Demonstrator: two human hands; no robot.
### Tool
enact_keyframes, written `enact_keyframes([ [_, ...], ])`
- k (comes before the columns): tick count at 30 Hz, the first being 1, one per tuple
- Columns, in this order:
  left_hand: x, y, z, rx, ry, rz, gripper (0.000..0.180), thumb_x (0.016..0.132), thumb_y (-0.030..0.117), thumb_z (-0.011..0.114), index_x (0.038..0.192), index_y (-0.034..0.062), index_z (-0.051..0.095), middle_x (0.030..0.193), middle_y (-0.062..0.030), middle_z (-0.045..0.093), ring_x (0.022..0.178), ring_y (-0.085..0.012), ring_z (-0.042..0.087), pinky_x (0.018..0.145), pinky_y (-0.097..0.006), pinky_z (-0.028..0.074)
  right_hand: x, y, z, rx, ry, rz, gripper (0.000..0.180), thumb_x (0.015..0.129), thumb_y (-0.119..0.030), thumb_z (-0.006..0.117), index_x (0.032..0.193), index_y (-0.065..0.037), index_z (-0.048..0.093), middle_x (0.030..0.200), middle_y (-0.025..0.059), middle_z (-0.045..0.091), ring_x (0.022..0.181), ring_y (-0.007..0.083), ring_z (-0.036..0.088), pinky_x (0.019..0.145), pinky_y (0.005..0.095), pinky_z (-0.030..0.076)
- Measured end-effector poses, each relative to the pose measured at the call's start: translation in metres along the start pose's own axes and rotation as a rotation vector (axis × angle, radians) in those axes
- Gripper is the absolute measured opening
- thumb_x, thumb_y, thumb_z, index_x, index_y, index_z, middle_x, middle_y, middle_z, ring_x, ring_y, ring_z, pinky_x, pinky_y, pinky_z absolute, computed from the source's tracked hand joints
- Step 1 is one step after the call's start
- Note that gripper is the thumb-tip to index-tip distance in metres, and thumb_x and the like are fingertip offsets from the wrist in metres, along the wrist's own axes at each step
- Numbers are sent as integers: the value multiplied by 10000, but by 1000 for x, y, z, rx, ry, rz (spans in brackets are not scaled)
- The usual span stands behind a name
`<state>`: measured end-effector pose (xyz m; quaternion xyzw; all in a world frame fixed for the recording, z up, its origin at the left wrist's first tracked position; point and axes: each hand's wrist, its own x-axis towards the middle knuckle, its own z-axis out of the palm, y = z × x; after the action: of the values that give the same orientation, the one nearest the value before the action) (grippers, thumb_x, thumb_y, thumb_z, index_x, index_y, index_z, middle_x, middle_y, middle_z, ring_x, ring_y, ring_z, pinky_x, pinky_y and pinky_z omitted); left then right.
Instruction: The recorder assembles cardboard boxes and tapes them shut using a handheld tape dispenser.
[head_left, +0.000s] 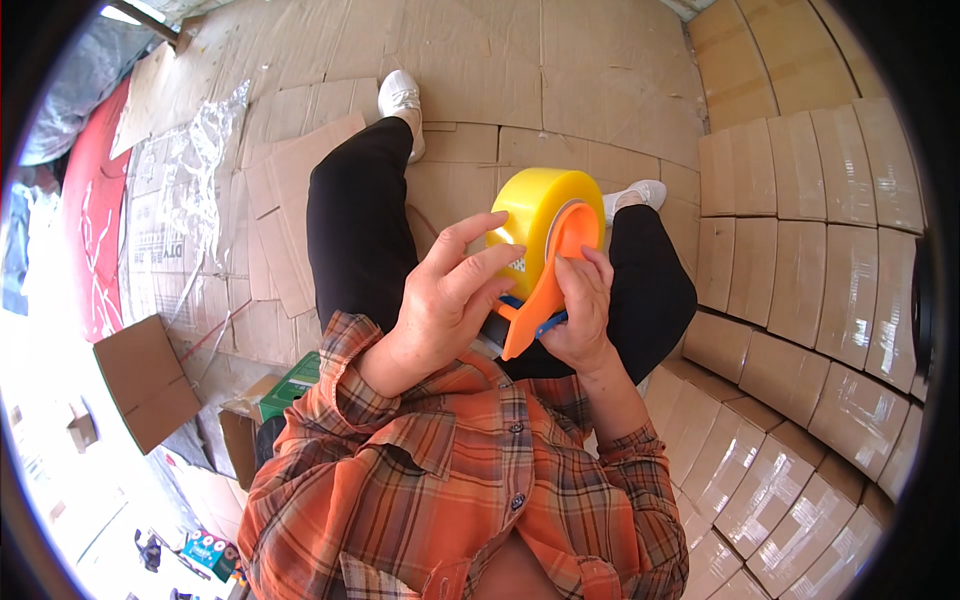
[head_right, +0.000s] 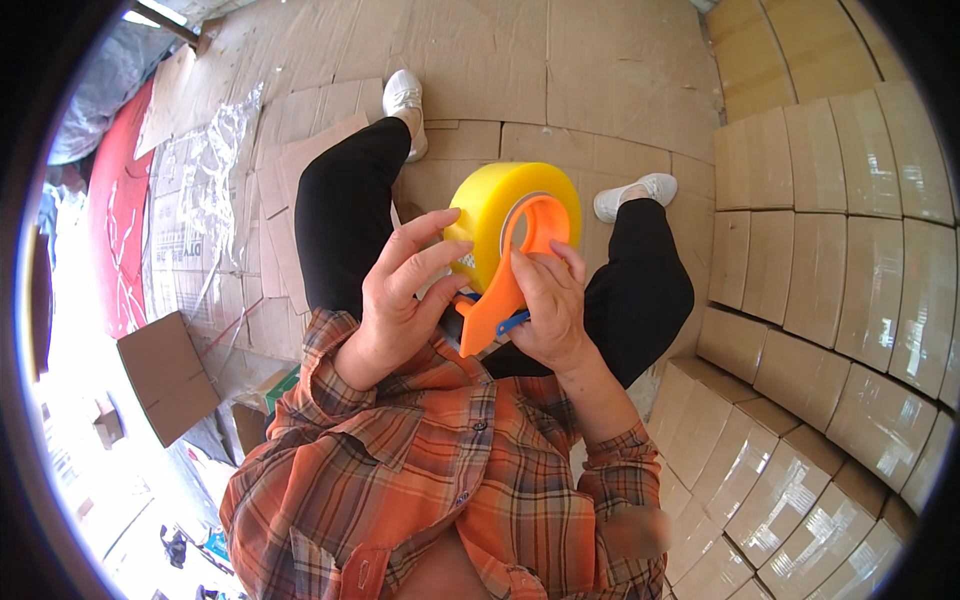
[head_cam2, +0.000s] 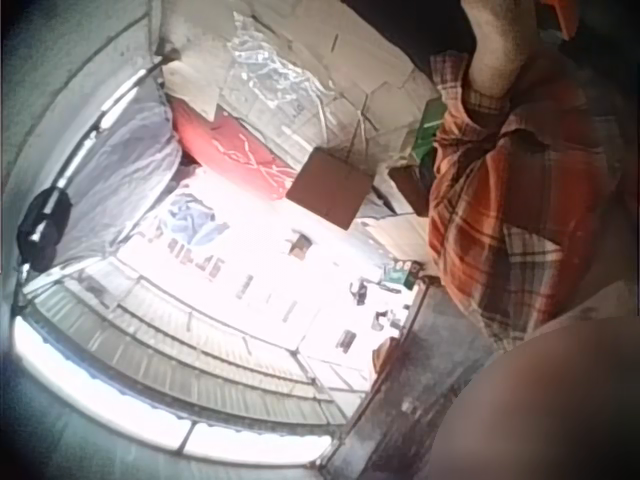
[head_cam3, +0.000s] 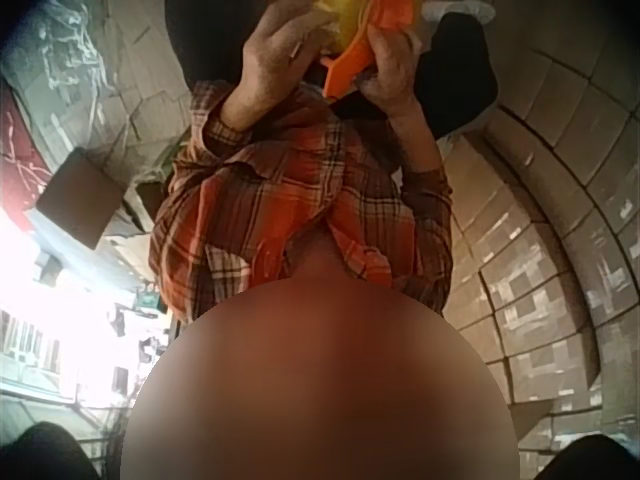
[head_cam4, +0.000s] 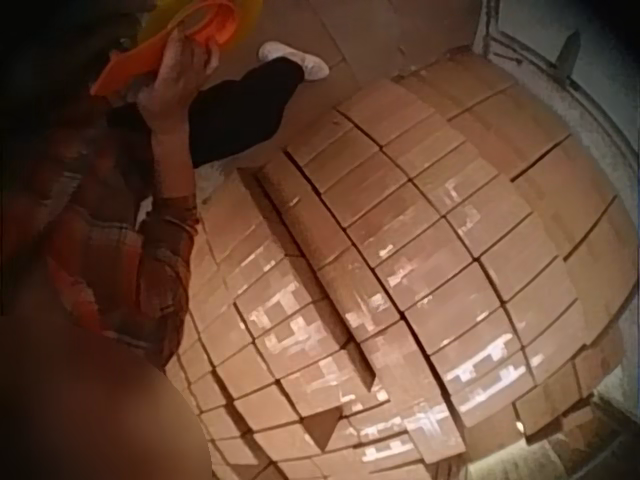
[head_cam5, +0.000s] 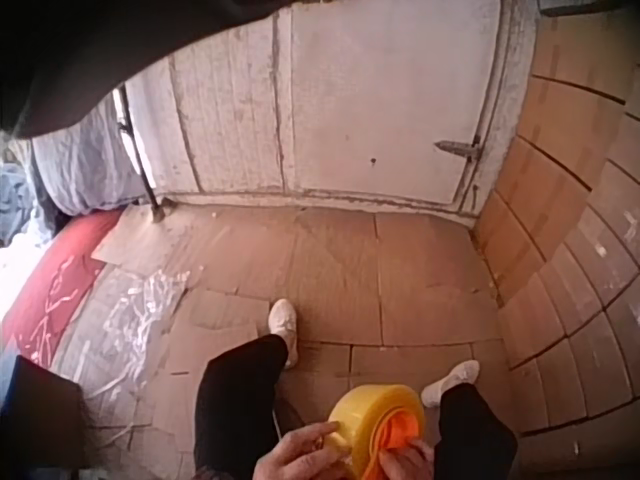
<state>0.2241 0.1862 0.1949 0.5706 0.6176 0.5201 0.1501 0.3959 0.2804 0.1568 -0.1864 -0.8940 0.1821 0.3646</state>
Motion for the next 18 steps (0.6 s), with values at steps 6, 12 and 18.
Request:
enact_keyframes([
  [6,-2,1,2,-30,-26,-60,385,706,-92,713,1054,61,650,1224,-156,570,981,-278,619,795,-312,524,-4,1,1,14,-6,20,705,652,-139,783,1275,-12,479,1025,101,645,903,259,618,960,472,381],
  [12,-1,-1,4,-33,-39,-56,354,713,-87,714,1029,61,649,1219,-156,573,954,-269,628,768,-306,529,-6,2,1,24,-19,38,715,662,-150,781,1290,-11,466,1020,103,643,905,264,618,958,473,381],
  [18,-1,-4,7,-45,-17,-46,380,719,-89,710,1066,51,649,1219,-155,572,940,-248,632,738,-296,531,-5,2,3,34,0,43,709,676,-177,784,1288,-10,467,1013,106,641,911,268,619,954,470,387],
])
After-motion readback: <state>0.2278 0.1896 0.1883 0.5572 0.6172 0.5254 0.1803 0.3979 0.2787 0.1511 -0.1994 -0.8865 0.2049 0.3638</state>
